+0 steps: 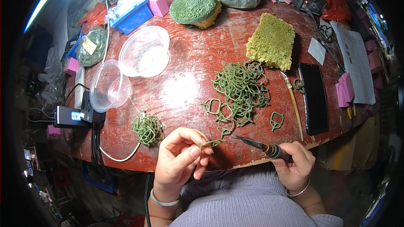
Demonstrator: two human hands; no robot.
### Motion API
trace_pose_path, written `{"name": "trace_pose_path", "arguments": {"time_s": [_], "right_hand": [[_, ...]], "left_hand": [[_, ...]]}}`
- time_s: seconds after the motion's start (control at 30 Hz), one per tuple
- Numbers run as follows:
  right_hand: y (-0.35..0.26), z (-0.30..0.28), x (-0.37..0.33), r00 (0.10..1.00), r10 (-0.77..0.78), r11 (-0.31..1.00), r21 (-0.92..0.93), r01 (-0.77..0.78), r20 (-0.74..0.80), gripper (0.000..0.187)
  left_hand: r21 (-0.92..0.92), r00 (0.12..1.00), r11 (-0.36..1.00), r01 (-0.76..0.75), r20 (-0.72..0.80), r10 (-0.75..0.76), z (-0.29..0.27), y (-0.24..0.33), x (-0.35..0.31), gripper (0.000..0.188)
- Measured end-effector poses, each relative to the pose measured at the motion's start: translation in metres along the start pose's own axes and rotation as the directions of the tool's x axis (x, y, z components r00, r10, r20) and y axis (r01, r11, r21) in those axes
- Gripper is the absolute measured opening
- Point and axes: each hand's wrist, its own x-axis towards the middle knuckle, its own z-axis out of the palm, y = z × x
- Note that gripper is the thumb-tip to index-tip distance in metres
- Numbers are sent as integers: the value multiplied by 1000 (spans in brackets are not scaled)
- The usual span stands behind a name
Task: Use a thermal joining tool to melt and connect small green plastic frames into chains.
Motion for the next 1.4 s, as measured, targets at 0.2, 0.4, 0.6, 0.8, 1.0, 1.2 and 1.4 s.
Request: {"name": "trace_pose_path", "arguments": {"time_s": [0.2,0.4,0.6,0.8,1.0,1.2,1.4], "right_hand": [[1,0,0,1000,-4,1000,-4,4,-4,28],[-2,0,1,1000,-5,1000,-6,5,5,28],[-5,5,4,999,-30,999,26,30,23,29],[-8,8,7,995,-80,996,40,78,57,29],[-8,8,8,995,-74,997,38,72,64,30],[-6,10,5,994,-97,995,29,96,55,31],[-5,13,5,991,-128,991,30,127,42,31]], "left_hand": [[-12,1000,1000,11,-5,-11,-3,0,-1,18],[-27,1000,1000,4,-8,-4,0,2,1,26],[-11,1000,1000,9,-11,-9,-1,0,2,28],[38,1000,999,-9,-3,10,1,0,0,31],[64,999,997,-39,-12,40,1,-1,1,28],[105,993,989,-108,-34,113,5,-4,-2,24],[219,978,970,-107,-151,142,15,-6,-2,30]]}}
